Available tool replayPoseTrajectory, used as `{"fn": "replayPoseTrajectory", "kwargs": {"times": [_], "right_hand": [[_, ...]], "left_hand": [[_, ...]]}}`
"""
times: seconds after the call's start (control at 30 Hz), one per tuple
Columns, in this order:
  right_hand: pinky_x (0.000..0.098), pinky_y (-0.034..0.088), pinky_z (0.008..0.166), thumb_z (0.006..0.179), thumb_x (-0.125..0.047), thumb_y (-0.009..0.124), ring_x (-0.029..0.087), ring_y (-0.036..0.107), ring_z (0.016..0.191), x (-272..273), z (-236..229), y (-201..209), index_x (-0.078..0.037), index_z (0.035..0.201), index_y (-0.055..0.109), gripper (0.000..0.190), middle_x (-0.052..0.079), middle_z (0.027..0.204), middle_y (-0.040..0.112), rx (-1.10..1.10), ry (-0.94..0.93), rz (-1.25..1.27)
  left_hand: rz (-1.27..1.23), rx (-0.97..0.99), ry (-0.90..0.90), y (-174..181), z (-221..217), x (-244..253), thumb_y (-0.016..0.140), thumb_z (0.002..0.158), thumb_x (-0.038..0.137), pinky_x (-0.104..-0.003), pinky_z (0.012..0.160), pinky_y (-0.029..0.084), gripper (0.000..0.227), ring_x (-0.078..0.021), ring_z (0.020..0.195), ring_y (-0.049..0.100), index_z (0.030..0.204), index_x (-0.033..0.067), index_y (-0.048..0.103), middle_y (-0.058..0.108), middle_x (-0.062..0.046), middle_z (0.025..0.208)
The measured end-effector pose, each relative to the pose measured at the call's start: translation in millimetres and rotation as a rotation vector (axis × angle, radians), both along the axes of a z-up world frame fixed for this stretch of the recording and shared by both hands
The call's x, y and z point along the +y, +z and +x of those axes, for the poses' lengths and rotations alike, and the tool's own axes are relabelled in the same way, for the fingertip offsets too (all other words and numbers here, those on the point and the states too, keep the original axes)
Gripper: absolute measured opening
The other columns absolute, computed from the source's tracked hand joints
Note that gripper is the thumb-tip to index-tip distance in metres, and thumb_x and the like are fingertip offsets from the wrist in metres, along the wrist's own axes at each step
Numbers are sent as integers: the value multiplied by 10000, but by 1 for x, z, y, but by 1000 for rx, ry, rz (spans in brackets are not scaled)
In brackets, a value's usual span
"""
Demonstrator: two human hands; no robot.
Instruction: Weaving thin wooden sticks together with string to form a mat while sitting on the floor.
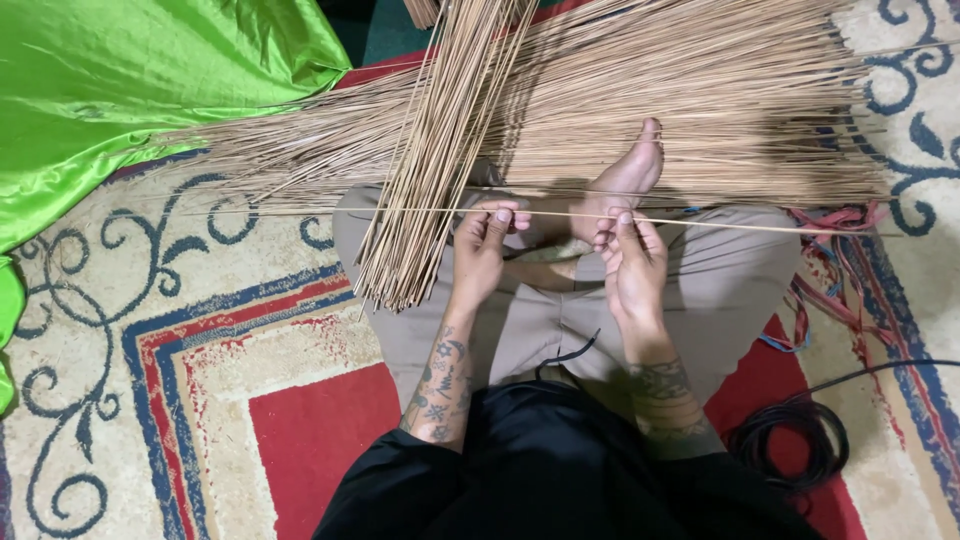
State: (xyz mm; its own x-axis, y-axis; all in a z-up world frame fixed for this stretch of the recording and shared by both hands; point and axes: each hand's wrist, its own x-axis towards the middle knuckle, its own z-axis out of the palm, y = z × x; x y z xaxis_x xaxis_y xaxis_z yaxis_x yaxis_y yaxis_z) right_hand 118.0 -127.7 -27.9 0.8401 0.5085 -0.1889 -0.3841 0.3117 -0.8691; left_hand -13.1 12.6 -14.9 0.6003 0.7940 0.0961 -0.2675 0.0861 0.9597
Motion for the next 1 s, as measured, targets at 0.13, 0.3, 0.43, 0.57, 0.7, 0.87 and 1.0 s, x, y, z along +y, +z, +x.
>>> {"fn": "replayPoseTrajectory", "kwargs": {"times": [0.13,0.3,0.43,0.57,0.7,0.87,1.0], "right_hand": [[199,577,730,1070,-181,593,115,677,776,-2,4,-10,-40,1166,658,182,91,931,691,-30,-9,-2],[206,588,744,1058,-129,601,128,689,797,0,-3,-16,-6,1189,667,191,130,958,703,-30,9,49],[240,595,757,1041,-134,626,176,710,827,8,-21,-16,19,1192,678,221,186,980,723,-59,80,65],[227,581,737,1061,-233,590,156,711,811,4,-17,-10,-22,1256,660,296,159,1019,744,-39,112,79],[209,586,737,1075,-206,577,129,691,769,-2,-4,-14,-21,1152,674,222,149,990,733,-45,38,42],[213,583,728,1061,-221,608,133,673,749,1,-7,-20,5,1155,657,251,187,978,732,-152,46,47],[216,590,750,1058,-146,590,132,707,804,-1,-8,7,48,1285,601,299,201,1027,731,-278,118,21]], "left_hand": [[-26,-51,-11,-2,-1,4,534,1064,79,-232,811,560,165,-146,903,718,1168,6,639,749,-118,969],[-15,-140,-55,-14,9,-6,638,968,-45,-247,828,572,315,-148,952,711,1269,-2,552,720,-128,1051],[-144,-84,-60,-25,21,-31,619,1028,80,-246,755,590,168,-164,885,737,1172,-7,625,737,-121,960],[-123,-44,-45,-25,21,-28,611,1035,83,-247,754,590,132,-193,858,757,1084,-17,682,755,-164,953],[-120,-37,-66,-20,14,-21,625,1022,71,-255,748,607,136,-187,851,760,1087,-25,697,762,-173,951],[-134,-28,-71,-14,9,-15,623,1019,60,-268,735,619,140,-178,785,755,1093,-35,695,762,-191,934],[-88,35,-8,-5,4,-11,643,1011,79,-222,682,566,133,-121,690,707,1070,-26,700,760,-146,878]]}}
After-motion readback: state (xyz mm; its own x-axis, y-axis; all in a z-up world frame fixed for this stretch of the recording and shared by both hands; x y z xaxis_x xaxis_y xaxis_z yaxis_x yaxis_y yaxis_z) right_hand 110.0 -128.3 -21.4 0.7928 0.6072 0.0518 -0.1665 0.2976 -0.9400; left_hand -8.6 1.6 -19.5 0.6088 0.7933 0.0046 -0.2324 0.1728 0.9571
